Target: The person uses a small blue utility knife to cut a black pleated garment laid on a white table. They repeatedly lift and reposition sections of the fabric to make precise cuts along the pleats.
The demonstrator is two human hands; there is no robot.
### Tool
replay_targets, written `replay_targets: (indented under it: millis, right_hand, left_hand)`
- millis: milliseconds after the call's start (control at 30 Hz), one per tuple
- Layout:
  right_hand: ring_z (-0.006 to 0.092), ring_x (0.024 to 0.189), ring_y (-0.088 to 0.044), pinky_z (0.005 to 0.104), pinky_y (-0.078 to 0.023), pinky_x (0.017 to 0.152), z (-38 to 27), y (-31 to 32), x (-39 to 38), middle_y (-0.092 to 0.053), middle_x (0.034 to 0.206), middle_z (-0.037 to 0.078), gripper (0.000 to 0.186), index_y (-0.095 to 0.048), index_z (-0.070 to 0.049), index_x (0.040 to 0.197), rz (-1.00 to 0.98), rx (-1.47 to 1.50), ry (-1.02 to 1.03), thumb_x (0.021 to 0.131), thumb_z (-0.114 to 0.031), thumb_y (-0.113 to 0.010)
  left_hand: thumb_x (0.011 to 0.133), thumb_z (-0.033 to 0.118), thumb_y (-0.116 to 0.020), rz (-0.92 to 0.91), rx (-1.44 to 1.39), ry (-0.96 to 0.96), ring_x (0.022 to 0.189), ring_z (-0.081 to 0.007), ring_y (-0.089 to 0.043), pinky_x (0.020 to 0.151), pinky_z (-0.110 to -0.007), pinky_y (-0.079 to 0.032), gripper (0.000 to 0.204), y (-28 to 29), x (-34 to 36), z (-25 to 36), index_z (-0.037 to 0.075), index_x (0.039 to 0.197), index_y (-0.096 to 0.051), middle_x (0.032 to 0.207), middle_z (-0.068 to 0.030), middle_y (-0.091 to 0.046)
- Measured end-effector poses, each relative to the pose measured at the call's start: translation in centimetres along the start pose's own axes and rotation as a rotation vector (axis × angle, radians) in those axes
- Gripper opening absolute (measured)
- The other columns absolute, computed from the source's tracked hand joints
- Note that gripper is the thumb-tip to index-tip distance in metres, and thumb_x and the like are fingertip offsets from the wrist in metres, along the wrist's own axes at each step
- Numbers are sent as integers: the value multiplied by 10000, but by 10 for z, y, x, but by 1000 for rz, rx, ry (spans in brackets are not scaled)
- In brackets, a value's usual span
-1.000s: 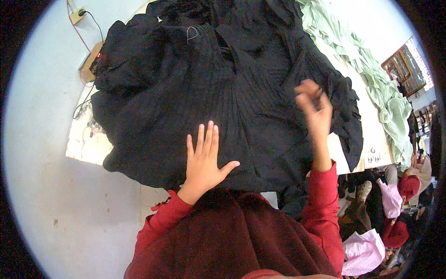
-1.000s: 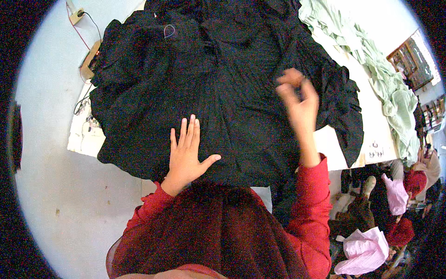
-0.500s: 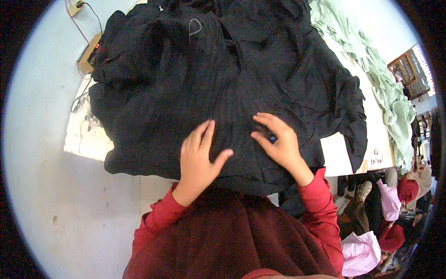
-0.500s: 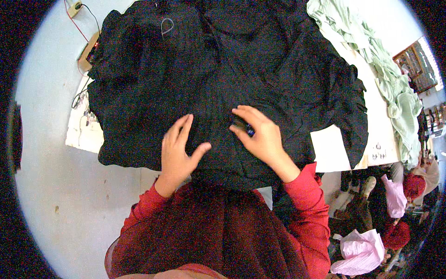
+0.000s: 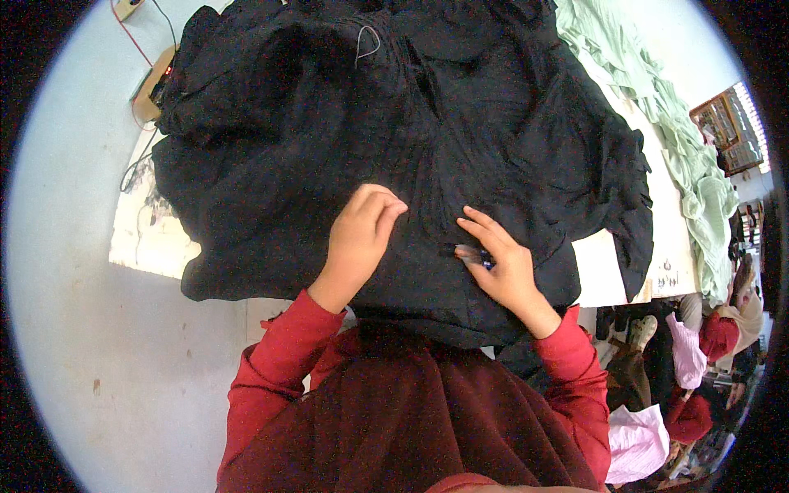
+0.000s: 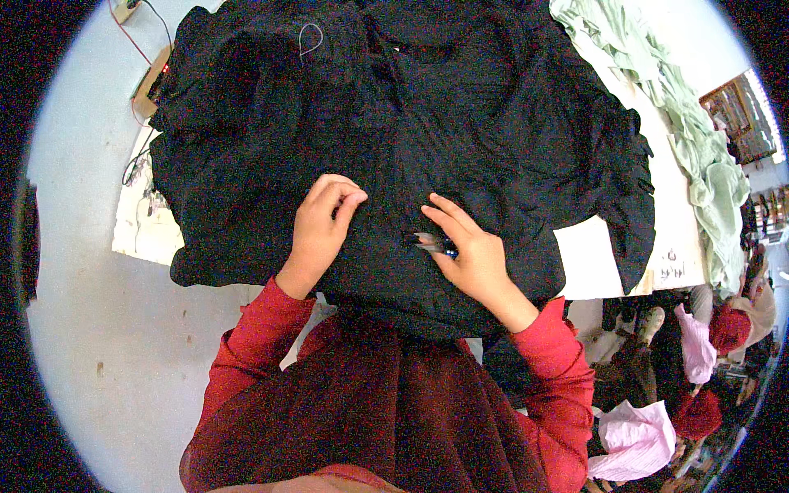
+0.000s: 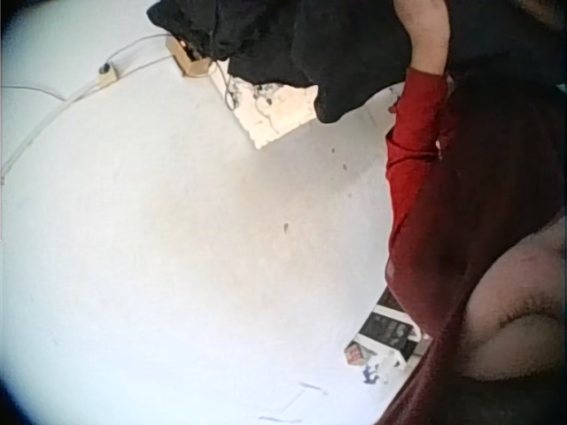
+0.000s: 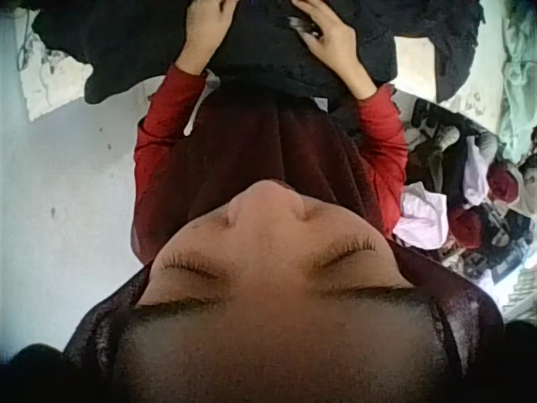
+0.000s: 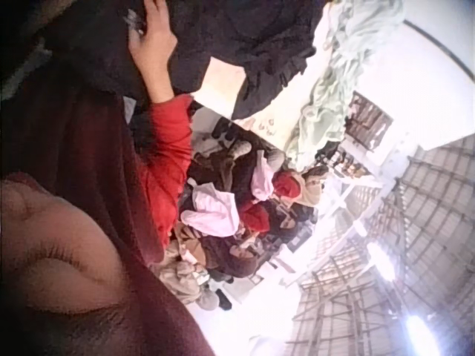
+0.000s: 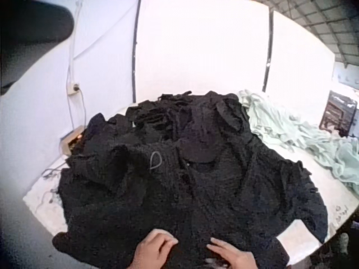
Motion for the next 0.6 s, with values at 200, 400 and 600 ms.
replay_targets:
  millis: [200,400,600]
  right_hand:
    - [295,983,-649,346,-509,841,0,30,13,-665,1044,136,280,-657,-40,1045,138,179,-102,776,-86,-722]
    - [245,855,-669,319,-516,750,-35,6,5,-675,935,127,259,-670,-35,1030,-178,499,65,781,-80,-725]
    - [234,787,-656,327,-512,715,-26,-7,27,-656,841,103,239,-674,-50,1024,-141,418,0,794,-105,-711]
  left_hand:
    - [871,20,-570,747,316,-123,1188,-310,-484,1023,-388,-352,299,77,4,5,-15,1169,-578,1206,-139,-576]
    - [823,198,-660,-35,427,-245,1254,-306,-448,1020,-471,-337,444,36,-26,26,98,1246,-569,1296,-85,-534]
    - [827,209,-668,-147,380,-54,979,-253,-579,844,-386,-463,196,4,-8,7,95,986,-678,1010,-50,-603]
Point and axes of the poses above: each hand's wrist, its own x-axis towards the middle knuckle, its own y-axis out of the back of the hand, z = x × y, the point moved 4 cm from there along x, towards the middle knuckle
